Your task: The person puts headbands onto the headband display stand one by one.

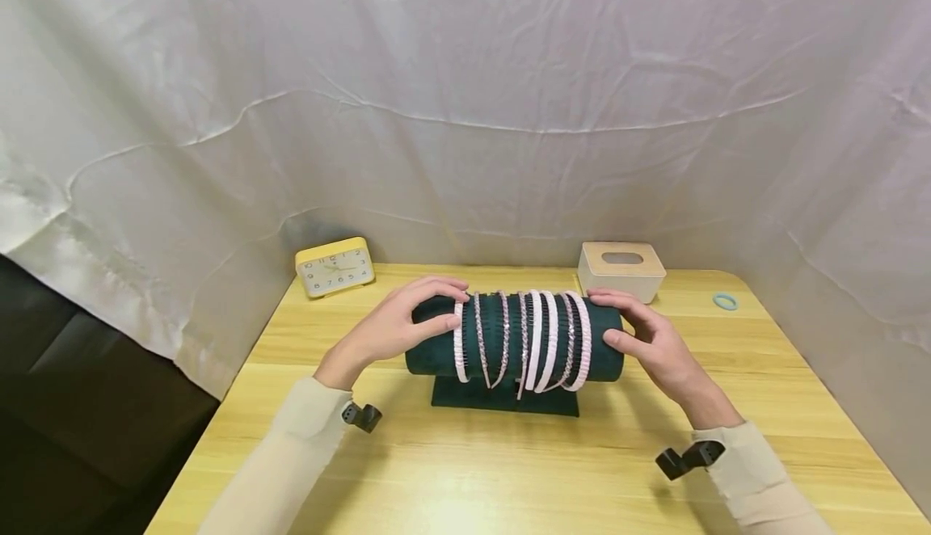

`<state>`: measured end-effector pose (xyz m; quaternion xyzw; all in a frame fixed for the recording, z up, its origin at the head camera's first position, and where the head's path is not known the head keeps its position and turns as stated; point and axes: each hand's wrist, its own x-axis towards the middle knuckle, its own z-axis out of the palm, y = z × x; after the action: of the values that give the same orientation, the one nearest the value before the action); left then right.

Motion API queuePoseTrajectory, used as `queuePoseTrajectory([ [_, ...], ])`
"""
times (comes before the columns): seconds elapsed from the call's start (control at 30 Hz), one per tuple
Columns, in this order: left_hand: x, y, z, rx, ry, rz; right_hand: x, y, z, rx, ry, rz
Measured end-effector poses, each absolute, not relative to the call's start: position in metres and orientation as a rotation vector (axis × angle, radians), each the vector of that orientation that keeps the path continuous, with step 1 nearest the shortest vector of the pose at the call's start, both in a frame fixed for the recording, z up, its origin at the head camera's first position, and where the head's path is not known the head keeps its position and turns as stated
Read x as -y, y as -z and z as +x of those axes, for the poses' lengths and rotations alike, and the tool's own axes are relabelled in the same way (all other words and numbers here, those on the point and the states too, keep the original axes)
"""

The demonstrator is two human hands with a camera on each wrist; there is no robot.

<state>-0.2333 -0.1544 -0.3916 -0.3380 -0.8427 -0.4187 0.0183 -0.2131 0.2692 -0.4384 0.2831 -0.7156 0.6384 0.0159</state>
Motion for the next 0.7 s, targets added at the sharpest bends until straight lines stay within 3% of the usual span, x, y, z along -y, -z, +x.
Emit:
queuePoseTrajectory([
  [0.7, 0.176, 0.396, -0.230, 2.608, 1.361, -0.929, -0.279, 0.431, -0.216, 2.187, -1.970, 0.936],
])
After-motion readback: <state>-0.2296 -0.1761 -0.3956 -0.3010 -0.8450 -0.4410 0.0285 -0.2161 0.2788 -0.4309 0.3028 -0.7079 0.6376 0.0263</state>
